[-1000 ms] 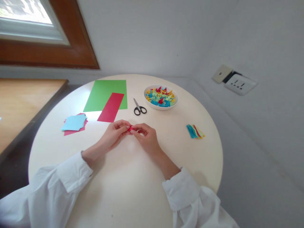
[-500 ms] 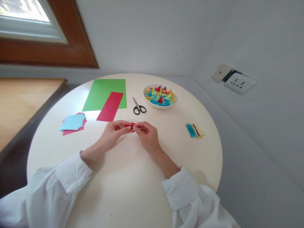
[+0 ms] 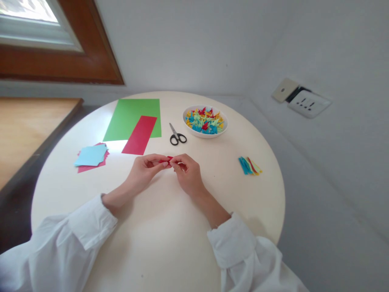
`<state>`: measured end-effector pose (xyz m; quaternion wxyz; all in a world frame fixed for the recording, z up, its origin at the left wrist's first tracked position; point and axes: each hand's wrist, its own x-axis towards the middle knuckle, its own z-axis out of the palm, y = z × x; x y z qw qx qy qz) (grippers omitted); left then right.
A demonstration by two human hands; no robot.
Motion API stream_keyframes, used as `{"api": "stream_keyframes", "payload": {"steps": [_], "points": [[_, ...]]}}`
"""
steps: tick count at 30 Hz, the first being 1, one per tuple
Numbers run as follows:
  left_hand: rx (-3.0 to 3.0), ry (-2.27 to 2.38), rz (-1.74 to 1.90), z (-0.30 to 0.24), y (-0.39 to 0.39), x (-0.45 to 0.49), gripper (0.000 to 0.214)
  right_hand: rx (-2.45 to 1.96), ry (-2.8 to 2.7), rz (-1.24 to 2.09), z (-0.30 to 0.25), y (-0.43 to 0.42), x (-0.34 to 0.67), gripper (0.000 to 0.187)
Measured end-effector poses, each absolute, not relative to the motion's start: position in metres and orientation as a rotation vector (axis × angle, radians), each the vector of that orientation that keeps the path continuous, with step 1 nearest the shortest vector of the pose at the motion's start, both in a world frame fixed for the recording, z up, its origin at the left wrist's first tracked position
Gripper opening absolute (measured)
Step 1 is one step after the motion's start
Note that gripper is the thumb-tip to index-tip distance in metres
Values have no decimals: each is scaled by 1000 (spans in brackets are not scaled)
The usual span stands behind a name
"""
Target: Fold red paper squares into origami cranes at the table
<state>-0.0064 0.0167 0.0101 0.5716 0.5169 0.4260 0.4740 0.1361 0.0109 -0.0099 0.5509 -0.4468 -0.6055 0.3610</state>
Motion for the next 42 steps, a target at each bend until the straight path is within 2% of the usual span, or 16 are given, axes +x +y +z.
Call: {"api": "stream_keyframes", "payload": {"steps": [29, 42], "points": [[1400, 1104, 1198, 3, 18, -5, 10, -1165, -1294, 847, -6, 4, 128, 7], [1393, 1121, 1200, 3, 18, -6, 11, -1113, -1182, 985, -7, 8, 127, 22]]}}
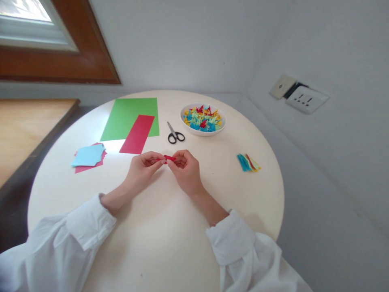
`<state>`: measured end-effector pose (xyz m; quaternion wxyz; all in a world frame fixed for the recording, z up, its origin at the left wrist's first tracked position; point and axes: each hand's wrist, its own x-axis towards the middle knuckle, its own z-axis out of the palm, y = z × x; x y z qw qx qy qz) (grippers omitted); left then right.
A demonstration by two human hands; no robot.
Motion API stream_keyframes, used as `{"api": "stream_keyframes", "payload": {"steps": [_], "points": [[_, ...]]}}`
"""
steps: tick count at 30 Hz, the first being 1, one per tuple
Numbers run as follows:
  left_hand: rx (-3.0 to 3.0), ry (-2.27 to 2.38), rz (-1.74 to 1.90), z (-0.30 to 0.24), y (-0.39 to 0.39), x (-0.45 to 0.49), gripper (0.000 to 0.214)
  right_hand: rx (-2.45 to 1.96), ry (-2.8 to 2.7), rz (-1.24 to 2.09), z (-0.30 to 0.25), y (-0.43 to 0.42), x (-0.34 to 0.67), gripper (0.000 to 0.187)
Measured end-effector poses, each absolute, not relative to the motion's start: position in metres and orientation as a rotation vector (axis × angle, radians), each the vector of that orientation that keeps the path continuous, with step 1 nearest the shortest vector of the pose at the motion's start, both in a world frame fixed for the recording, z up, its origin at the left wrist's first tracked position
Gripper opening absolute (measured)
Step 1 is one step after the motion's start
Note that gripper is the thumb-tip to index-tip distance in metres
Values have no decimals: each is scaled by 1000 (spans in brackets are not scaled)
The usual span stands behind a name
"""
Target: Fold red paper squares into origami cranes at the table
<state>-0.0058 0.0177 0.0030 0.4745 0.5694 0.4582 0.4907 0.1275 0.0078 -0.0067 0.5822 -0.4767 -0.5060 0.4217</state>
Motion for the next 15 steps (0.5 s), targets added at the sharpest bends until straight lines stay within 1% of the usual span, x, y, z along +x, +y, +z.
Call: {"api": "stream_keyframes", "payload": {"steps": [5, 9, 11, 15], "points": [[1357, 1086, 1211, 3, 19, -6, 13, -1066, -1196, 1065, -8, 10, 130, 23], [1307, 1059, 1206, 5, 19, -5, 15, -1013, -1238, 1130, -7, 11, 133, 35], [1306, 1046, 1180, 5, 18, -5, 15, -996, -1258, 1137, -6, 11, 133, 37], [1342, 1019, 1110, 4, 17, -5, 15, -1031, -1329, 1036, -7, 9, 132, 27]]}}
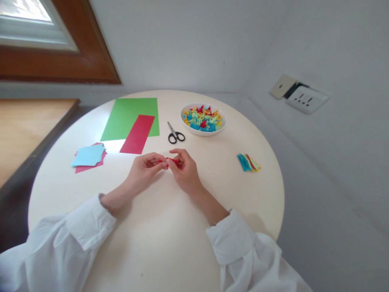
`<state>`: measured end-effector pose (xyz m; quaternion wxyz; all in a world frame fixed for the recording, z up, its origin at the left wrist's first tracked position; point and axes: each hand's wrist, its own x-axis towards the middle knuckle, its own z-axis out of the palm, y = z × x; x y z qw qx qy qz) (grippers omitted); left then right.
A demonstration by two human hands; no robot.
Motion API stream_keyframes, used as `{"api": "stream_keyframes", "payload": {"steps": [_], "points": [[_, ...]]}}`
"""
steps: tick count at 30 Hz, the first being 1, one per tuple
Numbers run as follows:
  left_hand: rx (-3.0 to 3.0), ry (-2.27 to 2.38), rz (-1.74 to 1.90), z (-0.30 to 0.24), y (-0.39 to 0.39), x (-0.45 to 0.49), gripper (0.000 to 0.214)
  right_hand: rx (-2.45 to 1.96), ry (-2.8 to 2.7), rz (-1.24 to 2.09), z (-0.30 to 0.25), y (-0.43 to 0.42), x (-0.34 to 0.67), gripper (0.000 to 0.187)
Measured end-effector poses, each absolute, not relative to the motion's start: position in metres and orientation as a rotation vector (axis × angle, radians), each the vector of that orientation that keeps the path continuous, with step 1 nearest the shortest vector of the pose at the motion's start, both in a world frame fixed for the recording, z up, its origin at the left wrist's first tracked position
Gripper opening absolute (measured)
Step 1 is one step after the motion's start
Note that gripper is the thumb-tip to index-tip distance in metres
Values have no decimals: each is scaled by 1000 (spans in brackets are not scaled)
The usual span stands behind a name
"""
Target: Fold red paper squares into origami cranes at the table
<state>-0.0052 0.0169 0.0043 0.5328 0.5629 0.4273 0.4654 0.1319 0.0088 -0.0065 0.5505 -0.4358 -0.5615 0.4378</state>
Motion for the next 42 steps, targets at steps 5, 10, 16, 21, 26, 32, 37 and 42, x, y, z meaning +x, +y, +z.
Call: {"api": "stream_keyframes", "payload": {"steps": [5, 10, 16, 21, 26, 32, 37, 42], "points": [[1265, 952, 1096, 4, 16, -6, 25, -1022, -1343, 990, -7, 8, 131, 20], [1216, 894, 1071, 5, 18, -8, 35, -1018, -1295, 1052, -6, 10, 132, 21], [1183, 846, 1048, 6, 18, -9, 36, -1015, -1271, 1043, -4, 10, 133, 21], [1136, 822, 1030, 8, 16, -10, 28, -1007, -1268, 1056, -2, 9, 134, 20], [1371, 892, 914, 3, 17, -11, 30, -986, -1290, 1109, -3, 8, 132, 21], [1539, 950, 850, 1, 17, -11, 32, -959, -1284, 1193, -5, 7, 130, 23], [1535, 866, 821, 5, 16, -13, 29, -934, -1208, 1309, -3, 7, 130, 27], [1475, 761, 807, 6, 17, -17, 28, -897, -1139, 1342, -1, 7, 131, 30]]}}
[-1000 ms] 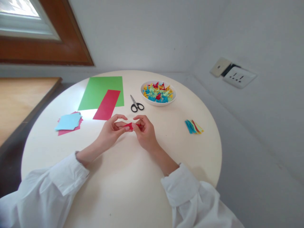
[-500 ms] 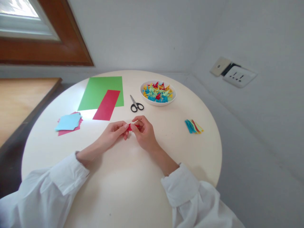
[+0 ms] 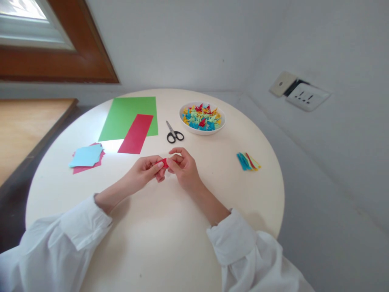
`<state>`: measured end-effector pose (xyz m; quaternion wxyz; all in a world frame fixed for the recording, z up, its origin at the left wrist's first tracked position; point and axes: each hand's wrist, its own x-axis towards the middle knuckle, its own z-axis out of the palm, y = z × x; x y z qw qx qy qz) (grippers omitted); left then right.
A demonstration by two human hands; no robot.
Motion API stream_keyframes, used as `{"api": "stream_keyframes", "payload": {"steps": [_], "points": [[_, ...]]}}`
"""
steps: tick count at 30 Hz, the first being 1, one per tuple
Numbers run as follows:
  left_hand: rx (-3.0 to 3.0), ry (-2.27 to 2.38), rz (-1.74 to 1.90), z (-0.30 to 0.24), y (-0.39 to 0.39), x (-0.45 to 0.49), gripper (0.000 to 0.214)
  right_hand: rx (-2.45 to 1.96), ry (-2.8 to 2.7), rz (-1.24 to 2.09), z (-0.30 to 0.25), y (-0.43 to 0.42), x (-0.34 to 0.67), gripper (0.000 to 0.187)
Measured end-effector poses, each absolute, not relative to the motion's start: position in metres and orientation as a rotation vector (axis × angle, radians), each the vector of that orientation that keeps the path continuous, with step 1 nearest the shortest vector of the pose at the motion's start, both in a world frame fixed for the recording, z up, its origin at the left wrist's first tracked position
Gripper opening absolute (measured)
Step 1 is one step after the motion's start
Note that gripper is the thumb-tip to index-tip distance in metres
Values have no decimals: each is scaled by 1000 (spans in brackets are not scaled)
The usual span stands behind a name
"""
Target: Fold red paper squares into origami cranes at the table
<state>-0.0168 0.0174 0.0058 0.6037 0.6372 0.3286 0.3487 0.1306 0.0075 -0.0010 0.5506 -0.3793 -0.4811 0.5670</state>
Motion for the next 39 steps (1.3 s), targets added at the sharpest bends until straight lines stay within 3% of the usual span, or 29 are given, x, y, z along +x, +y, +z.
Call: {"api": "stream_keyframes", "payload": {"steps": [6, 10, 20, 24, 28, 35, 39], "points": [[1020, 651, 757, 8, 22, -21, 13, -968, -1239, 1117, -2, 8, 134, 25], [773, 643, 746, 7, 25, -22, 22, -1040, -1387, 767, -6, 6, 137, 18], [822, 622, 861, 5, 25, -20, 14, -1052, -1804, 247, -9, 7, 144, 19], [819, 626, 906, 4, 26, -20, 14, -1011, -1870, 114, -9, 9, 146, 10], [854, 659, 940, 3, 26, -19, 14, -998, -1848, 157, -9, 10, 145, 10], [946, 782, 1062, 5, 25, -15, 19, -1038, -1612, 633, -11, 10, 139, 15], [1015, 814, 1090, 1, 26, -15, 20, -974, -1554, 697, -10, 9, 139, 13]]}}
